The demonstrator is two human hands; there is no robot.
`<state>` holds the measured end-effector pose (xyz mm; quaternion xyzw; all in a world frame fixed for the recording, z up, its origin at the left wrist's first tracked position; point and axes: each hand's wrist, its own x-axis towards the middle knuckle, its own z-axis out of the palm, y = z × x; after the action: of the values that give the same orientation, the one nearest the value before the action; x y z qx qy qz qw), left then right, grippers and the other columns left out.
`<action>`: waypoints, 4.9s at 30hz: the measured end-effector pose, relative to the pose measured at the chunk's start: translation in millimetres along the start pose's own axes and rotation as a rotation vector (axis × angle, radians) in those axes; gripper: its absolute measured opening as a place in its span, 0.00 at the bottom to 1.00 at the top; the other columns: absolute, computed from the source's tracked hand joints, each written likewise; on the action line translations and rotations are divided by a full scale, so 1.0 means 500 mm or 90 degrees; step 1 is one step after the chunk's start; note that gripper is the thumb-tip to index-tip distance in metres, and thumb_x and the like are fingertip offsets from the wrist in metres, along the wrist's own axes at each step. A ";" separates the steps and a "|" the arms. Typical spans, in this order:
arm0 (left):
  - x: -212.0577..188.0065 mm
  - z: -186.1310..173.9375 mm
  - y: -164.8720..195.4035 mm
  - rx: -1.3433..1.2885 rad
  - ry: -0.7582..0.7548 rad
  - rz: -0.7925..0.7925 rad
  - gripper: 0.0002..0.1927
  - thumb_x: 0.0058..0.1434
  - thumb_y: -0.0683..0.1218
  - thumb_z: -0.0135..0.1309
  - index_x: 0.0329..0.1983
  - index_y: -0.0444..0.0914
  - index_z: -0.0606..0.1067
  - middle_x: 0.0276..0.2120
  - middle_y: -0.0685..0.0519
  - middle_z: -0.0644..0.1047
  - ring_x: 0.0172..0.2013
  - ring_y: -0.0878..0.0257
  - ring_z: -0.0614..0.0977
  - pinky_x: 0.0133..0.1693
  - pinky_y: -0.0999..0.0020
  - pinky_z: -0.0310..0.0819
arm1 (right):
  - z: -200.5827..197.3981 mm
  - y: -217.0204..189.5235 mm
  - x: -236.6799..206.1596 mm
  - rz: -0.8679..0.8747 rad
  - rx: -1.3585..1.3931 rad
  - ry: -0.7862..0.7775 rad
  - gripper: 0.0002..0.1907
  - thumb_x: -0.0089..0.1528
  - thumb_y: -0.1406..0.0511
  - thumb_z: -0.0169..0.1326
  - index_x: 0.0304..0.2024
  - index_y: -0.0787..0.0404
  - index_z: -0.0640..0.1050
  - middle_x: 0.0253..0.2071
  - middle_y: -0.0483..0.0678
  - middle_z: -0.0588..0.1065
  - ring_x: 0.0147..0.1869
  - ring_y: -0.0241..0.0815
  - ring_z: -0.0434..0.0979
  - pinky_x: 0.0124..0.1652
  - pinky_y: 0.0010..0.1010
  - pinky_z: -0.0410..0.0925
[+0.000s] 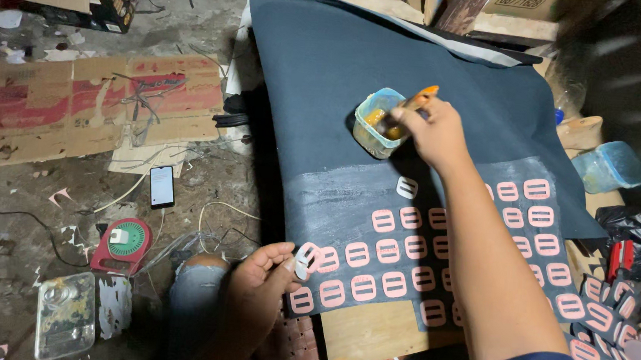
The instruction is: The person arranges small white plastic pieces on a dark sheet, then uses a brush to apply orange adhesive from a small container to individual pieces and places them onto the sheet. The person repeats this process for several pieces, occasionally adjusting their position.
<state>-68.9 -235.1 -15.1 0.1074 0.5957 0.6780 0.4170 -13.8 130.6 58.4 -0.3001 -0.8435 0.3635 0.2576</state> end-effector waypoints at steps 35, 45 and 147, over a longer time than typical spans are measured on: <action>-0.197 0.063 0.029 -0.092 -0.104 0.068 0.15 0.67 0.42 0.51 0.53 0.28 0.76 0.42 0.47 0.83 0.37 0.65 0.85 0.41 0.72 0.80 | -0.045 -0.279 -0.652 -0.284 0.049 0.061 0.11 0.58 0.74 0.62 0.43 0.68 0.78 0.45 0.55 0.79 0.48 0.45 0.83 0.48 0.28 0.74; -0.195 0.051 0.009 -0.037 -0.114 0.087 0.13 0.66 0.40 0.54 0.51 0.29 0.79 0.36 0.52 0.81 0.33 0.70 0.78 0.37 0.75 0.74 | -0.046 -0.278 -0.659 -0.308 0.019 0.064 0.14 0.56 0.75 0.63 0.44 0.67 0.78 0.47 0.56 0.79 0.50 0.48 0.83 0.49 0.31 0.74; -0.142 0.036 -0.047 -0.113 -0.135 0.087 0.06 0.62 0.32 0.52 0.41 0.30 0.77 0.32 0.50 0.79 0.31 0.68 0.78 0.36 0.73 0.72 | -0.049 -0.254 -0.667 -0.290 -0.038 -0.020 0.11 0.54 0.73 0.63 0.39 0.65 0.78 0.42 0.53 0.79 0.45 0.48 0.82 0.45 0.31 0.73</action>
<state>-2.6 -272.8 -6.7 0.1814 0.4771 0.7396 0.4387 190.6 -160.0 98.4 -0.1039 -0.9038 0.2751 0.3108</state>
